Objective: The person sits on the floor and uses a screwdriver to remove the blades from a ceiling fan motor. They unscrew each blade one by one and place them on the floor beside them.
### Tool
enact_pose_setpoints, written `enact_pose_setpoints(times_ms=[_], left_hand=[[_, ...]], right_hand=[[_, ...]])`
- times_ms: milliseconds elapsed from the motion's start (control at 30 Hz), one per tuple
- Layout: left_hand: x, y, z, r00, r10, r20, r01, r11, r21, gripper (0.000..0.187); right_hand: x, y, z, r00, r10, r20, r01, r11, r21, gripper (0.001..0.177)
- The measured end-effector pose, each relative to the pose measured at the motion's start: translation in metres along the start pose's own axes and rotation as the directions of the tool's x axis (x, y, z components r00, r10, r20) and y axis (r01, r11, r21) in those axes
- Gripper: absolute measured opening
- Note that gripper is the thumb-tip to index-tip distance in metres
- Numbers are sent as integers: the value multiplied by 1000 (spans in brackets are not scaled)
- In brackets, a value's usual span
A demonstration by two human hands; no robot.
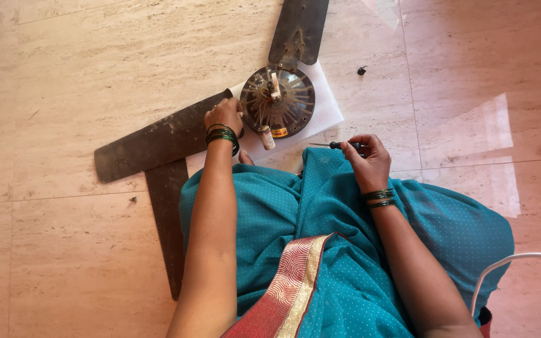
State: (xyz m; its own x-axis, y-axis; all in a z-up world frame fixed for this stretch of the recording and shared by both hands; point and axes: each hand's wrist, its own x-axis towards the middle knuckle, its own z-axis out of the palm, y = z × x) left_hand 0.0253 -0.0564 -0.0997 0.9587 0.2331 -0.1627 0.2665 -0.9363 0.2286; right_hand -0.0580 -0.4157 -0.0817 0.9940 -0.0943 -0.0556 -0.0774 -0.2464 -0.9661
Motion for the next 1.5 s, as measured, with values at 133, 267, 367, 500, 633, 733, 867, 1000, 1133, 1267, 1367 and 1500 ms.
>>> enact_pose_setpoints(times_ms=[133, 267, 367, 500, 633, 733, 867, 1000, 1133, 1267, 1367, 1500], left_hand=[[0, 4, -3, 997, 63, -50, -64, 998, -16, 21], [-1, 9, -6, 999, 12, 41, -13, 999, 31, 10], [0, 9, -7, 997, -37, 71, 35, 999, 30, 18], [-1, 3, -2, 995, 103, -9, -103, 994, -30, 22], [1, 4, -1, 994, 105, -43, -104, 994, 23, 10], [0, 9, -8, 1000, 13, 23, -14, 1000, 13, 23], [-1, 9, -13, 1000, -10, -17, 9, 999, -43, 25], [5, -1, -3, 983, -103, -153, 47, 941, -334, 19], [30, -18, 16, 954, -299, 25, 168, 464, -870, 14], [41, -40, 23, 934, -331, 135, 108, -100, -989, 17], [37, -42, 20, 903, -392, 178, 117, -175, -978, 17], [30, -28, 5, 874, -448, 189, 149, -123, -981, 16]], right_hand=[[0, -1, 0, 1000, 27, 4, -27, 1000, -15, 29], [-1, -2, 0, 1000, 8, 5, -8, 1000, -14, 28], [-1, -2, 0, 1000, 15, 0, -15, 1000, -22, 27], [-1, -2, 1, 1000, -16, 1, 16, 1000, -5, 27], [-2, -3, 1, 1000, 0, 0, 0, 1000, -20, 26], [-2, -3, 1, 1000, 10, 5, -10, 1000, -26, 26], [-2, -2, 2, 1000, -4, 7, 4, 1000, -27, 27], [-1, -1, 1, 1000, -1, 14, 2, 1000, -26, 27], [-1, 1, 2, 1000, 8, 16, -8, 1000, -13, 27], [-1, 1, 0, 1000, -12, 20, 12, 1000, -13, 28], [-4, 0, 0, 1000, -14, 2, 14, 1000, 8, 27], [-11, -8, -1, 991, -135, -17, 136, 987, 88, 28]])
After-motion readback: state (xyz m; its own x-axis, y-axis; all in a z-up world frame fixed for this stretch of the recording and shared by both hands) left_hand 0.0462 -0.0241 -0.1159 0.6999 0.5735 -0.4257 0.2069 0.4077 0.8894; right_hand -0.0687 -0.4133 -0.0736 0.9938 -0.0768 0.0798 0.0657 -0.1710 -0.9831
